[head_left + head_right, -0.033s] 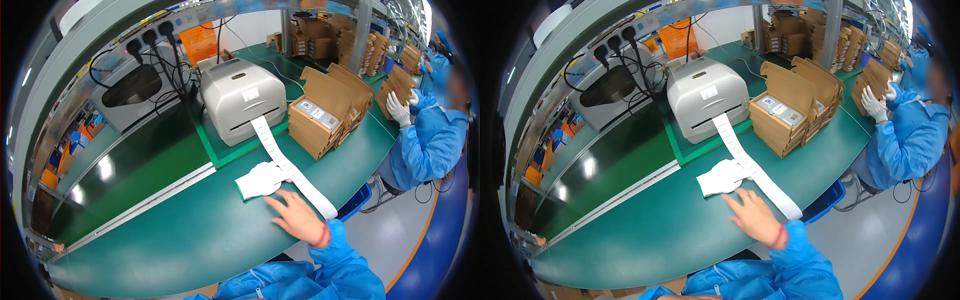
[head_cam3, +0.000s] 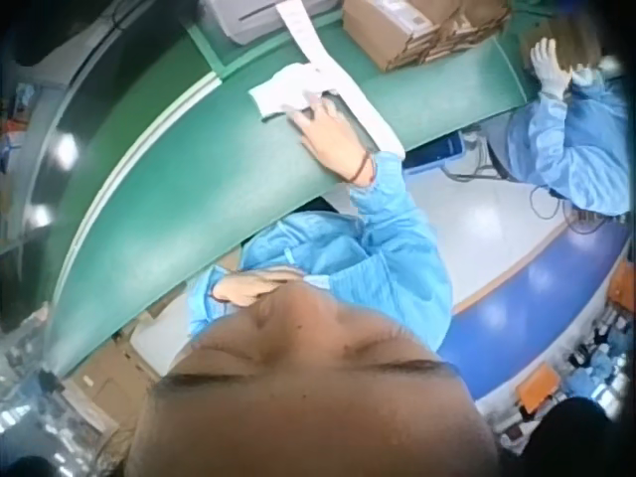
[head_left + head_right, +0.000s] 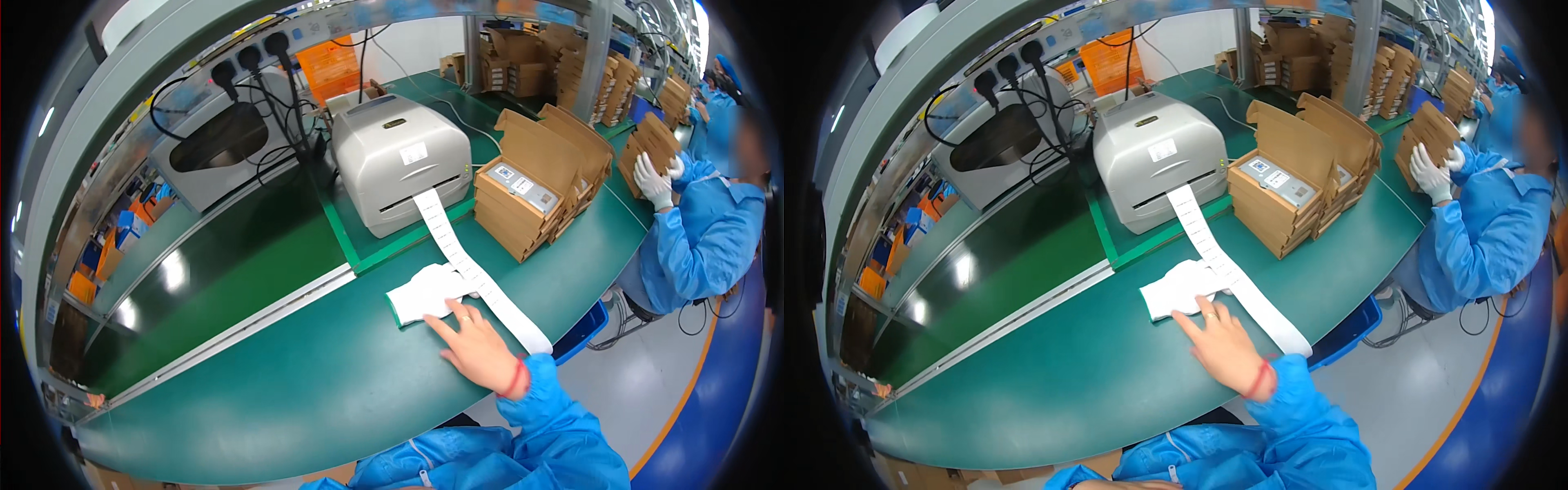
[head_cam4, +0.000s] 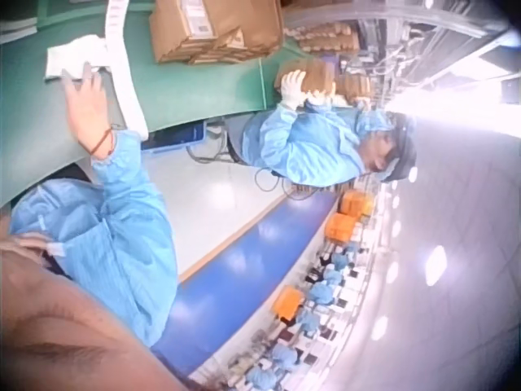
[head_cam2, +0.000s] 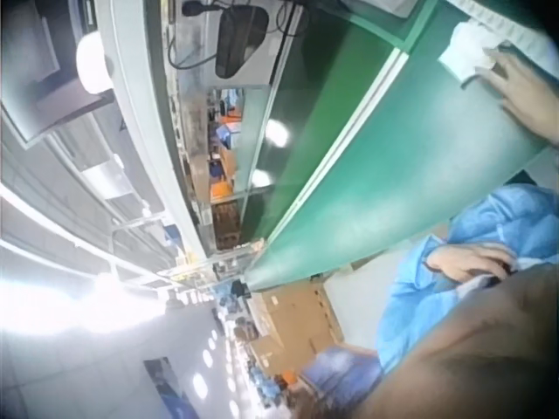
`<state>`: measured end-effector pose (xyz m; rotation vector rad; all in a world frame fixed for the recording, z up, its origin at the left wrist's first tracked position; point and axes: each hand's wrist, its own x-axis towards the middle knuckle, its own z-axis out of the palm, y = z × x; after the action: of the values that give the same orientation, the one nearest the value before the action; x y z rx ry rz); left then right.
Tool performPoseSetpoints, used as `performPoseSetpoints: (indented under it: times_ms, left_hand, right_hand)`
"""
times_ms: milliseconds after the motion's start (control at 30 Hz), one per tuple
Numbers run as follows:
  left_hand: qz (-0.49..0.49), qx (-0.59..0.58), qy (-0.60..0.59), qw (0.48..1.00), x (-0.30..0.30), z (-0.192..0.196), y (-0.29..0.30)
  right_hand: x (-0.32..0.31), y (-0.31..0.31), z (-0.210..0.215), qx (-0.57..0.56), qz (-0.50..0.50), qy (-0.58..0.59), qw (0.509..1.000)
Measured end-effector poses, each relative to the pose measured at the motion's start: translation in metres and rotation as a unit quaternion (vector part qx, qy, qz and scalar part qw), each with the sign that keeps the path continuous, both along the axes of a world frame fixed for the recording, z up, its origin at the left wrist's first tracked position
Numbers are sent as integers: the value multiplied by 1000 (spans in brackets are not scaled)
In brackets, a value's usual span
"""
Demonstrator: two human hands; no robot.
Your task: The person repeatedly picks up small cardboard boxes from a stack, tears off labels from a continuous roll printed by a nearby printer, and affixes each label to a box. The labeled boxes are then placed on the green workbench. The process is repeated for multiple boxes throughout the clip.
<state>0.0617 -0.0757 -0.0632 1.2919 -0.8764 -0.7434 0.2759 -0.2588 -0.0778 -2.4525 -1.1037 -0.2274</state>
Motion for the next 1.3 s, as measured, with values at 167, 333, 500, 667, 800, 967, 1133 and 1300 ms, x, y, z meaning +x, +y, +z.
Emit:
performPoseSetpoints:
  times_ms: [167,333,500,667,800,967,1133,1300]
  left_hand:
    - [-8,-2,13,1000,9,-6,-5]
    - [199,-65,21,978,4,-19,-6]
    - [469,-201,251,822,-22,-32,0]
    - [695,-110,140,696,-43,-37,13]
    - [796,153,-44,583,-36,-55,20]
    - [808,370,-15,458,-31,-42,27]
    - [706,489,-268,437,-22,-38,33]
    - [762,156,1,628,-27,-46,32]
  right_hand:
    - [30,54,-21,-107,-25,52,993]
    - [-53,48,-24,-3,455,211,865]
    - [-89,44,6,114,300,168,932]
    - [-96,57,1,185,332,-21,925]
    - [-93,69,-14,182,225,-11,957]
    - [-90,64,-24,188,21,68,980]
    - [-105,62,-32,179,91,209,957]
    - [-119,77,-26,261,162,431,848]
